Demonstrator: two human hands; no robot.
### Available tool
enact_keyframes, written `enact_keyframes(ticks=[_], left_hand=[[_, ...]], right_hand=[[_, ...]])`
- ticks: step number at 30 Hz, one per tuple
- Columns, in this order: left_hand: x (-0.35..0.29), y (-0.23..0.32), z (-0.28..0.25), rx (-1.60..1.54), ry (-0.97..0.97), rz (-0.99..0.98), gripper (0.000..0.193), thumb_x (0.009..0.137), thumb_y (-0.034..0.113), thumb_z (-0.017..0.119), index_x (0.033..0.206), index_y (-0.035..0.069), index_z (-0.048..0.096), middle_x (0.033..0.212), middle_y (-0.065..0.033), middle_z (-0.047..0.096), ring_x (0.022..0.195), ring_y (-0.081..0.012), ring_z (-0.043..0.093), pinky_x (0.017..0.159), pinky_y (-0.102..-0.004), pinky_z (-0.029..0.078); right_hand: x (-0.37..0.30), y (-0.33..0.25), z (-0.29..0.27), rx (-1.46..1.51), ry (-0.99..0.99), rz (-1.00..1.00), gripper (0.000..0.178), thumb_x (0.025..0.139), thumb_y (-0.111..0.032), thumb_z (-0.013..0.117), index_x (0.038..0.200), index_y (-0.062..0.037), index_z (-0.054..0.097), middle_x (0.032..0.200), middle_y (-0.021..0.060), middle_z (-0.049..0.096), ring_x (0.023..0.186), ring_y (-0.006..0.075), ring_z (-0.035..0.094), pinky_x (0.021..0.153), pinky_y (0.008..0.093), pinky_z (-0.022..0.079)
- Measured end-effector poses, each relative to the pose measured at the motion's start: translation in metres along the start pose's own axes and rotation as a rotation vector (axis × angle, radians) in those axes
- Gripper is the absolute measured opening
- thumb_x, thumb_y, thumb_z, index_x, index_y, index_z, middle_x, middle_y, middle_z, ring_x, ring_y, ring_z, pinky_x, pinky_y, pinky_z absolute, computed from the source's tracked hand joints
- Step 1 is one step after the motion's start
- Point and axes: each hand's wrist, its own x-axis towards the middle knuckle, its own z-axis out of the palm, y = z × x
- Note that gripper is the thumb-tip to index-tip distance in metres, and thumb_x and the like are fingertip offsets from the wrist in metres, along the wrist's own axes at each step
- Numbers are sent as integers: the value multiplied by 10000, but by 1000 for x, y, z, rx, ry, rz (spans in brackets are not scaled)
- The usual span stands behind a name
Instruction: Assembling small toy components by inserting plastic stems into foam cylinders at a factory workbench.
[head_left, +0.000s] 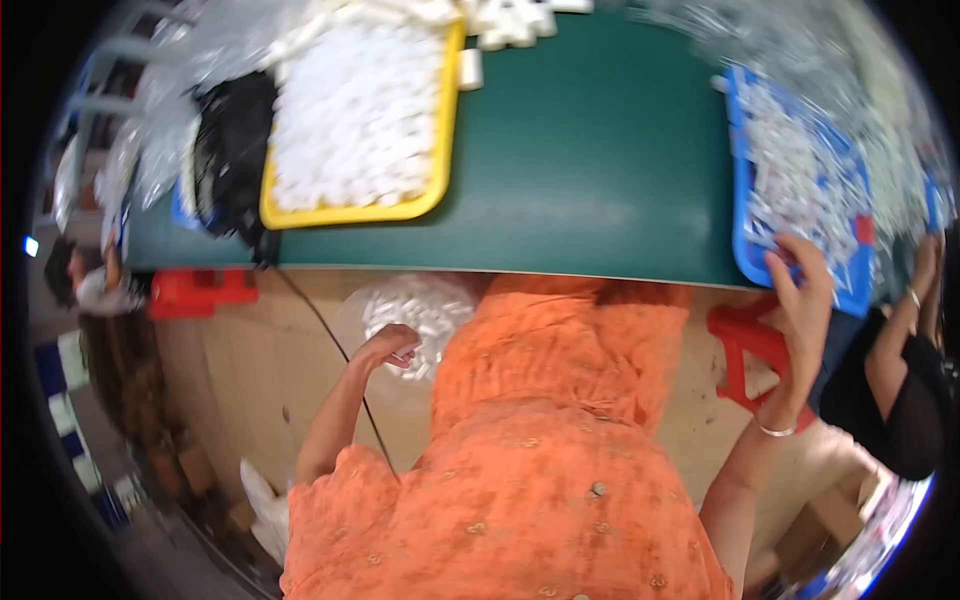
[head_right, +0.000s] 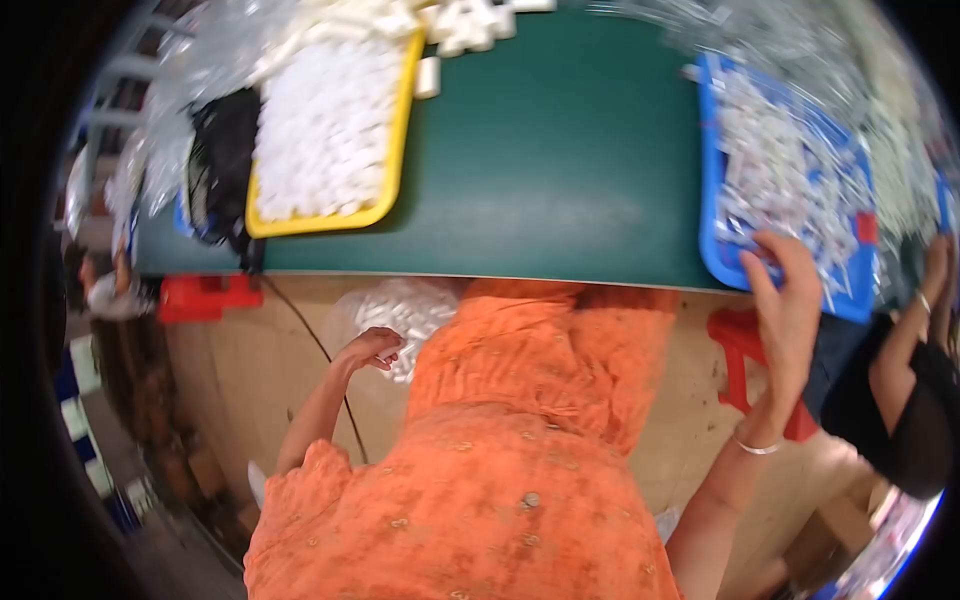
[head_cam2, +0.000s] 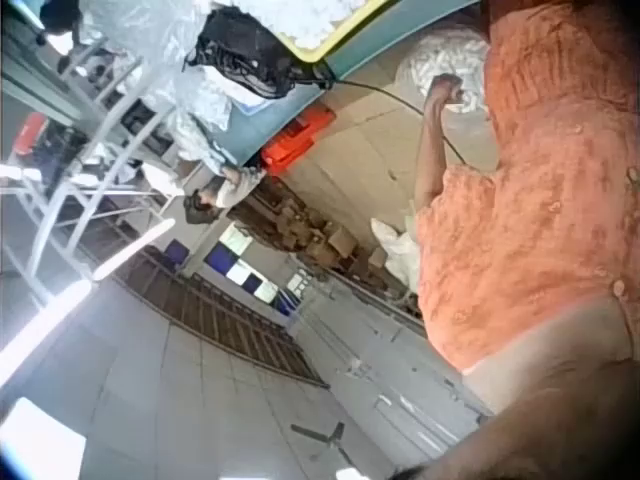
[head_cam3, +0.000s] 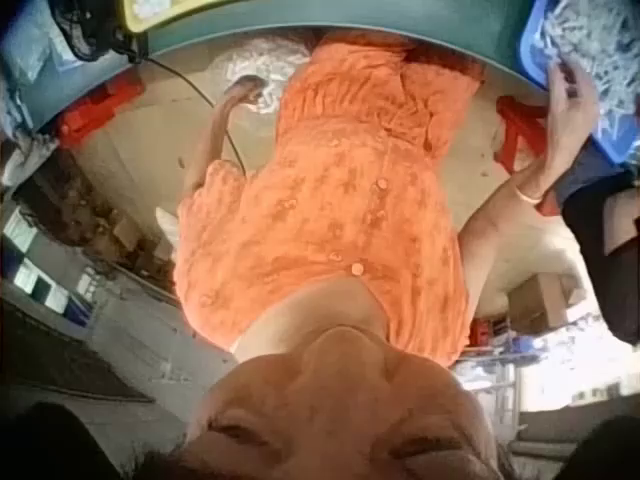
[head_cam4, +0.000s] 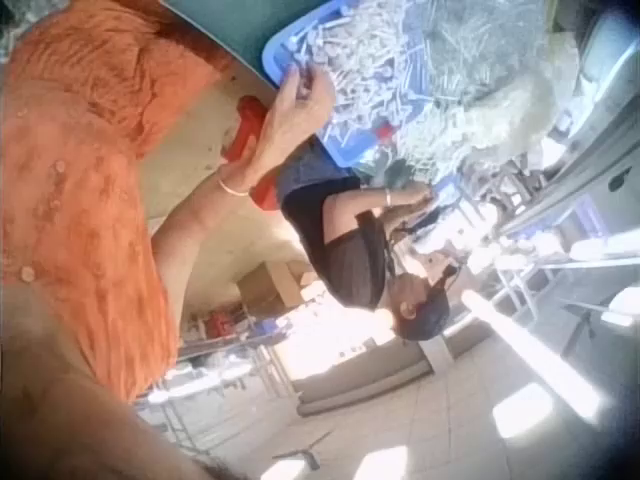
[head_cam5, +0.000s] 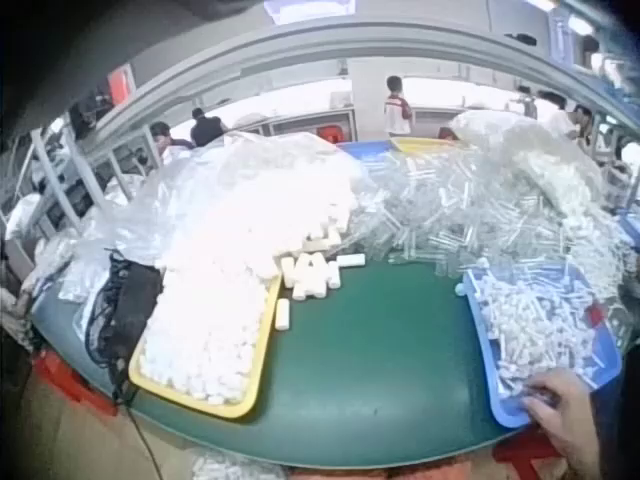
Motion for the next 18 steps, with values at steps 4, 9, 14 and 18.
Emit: enact_keyframes(ticks=[4, 9, 14, 18], left_hand=[[-14, -63, -33, 552, 415, -167, 491, 816, 184, 680, 1234, -36, 545, 1077, -171, 664, 893, -284, 685, 520, -368, 601], [-19, -60, -35, 577, 126, 308, 607, 809, 230, 703, 1356, 51, 508, 1141, -214, 663, 1013, -291, 660, 819, -385, 550], [-174, 191, 21, 412, -447, 643, 227, 915, 145, 648, 1090, 6, 690, 1000, -76, 718, 887, -138, 662, 794, -276, 523], [-191, 298, 45, 736, 642, 1395, 78, 840, 61, 664, 878, -7, 662, 768, -93, 655, 694, -210, 626, 609, -321, 489]], right_hand=[[8, -4, 8, -57, -58, 17, 240, 819, -45, 693, 1052, 0, 651, 858, 91, 622, 774, 159, 575, 715, 276, 455], [22, -10, 27, -43, 6, 13, 199, 797, -9, 684, 985, 2, 620, 782, 80, 608, 702, 164, 566, 672, 283, 468], [16, -16, 19, 111, 46, 169, 172, 768, 19, 669, 921, 6, 593, 836, 68, 626, 726, 147, 581, 670, 288, 468], [8, -12, 12, 232, 150, 118, 156, 782, 16, 640, 917, 11, 563, 790, 49, 621, 713, 143, 587, 693, 276, 482]])
